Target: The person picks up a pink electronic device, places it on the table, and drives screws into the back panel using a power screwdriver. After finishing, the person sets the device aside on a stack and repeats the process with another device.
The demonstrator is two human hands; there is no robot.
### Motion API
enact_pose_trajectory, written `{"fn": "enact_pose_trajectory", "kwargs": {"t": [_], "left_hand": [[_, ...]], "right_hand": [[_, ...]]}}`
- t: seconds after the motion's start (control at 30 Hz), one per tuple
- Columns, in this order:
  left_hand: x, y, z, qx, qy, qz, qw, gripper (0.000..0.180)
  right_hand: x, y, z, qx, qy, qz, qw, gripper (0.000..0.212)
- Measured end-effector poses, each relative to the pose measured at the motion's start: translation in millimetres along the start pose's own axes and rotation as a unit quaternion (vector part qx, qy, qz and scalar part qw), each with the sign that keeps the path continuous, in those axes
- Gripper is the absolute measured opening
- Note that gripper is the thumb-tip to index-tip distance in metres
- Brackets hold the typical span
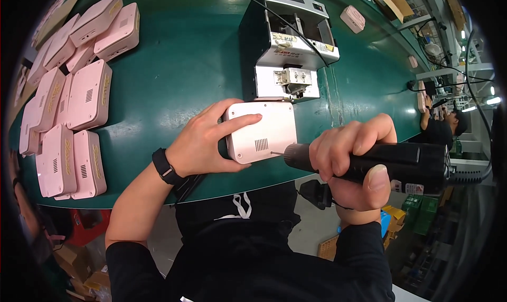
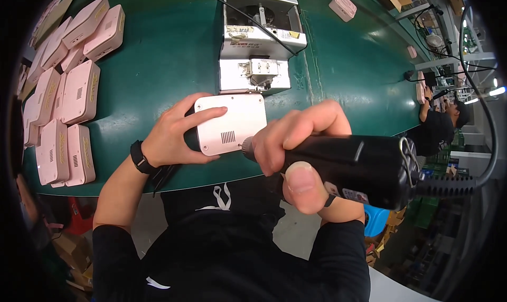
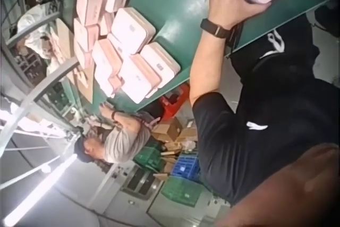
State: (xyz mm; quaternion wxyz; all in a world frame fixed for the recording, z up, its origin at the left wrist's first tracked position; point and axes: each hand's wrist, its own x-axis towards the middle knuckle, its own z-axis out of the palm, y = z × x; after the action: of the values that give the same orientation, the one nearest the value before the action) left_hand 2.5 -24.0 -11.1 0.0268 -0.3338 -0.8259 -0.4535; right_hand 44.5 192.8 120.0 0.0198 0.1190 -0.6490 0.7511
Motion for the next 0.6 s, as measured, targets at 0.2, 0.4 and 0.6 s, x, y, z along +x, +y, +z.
{"fn": "enact_pose_trajectory", "kwargs": {"t": [0.2,0.4,0.6], "left_hand": [[3,4,-3,0.006,-0.003,0.01,1.0,0.078],[3,7,-4,0.017,-0.017,0.009,1.0,0.077],[0,9,-2,0.011,-0.011,0.022,1.0,0.076]], "right_hand": [[0,3,-1,-0.002,-0.018,-0.013,1.0,0.042],[40,-10,-14,0.047,-0.017,-0.108,0.993,0.032],[89,2,-23,-0.077,0.081,-0.187,0.976,0.021]]}}
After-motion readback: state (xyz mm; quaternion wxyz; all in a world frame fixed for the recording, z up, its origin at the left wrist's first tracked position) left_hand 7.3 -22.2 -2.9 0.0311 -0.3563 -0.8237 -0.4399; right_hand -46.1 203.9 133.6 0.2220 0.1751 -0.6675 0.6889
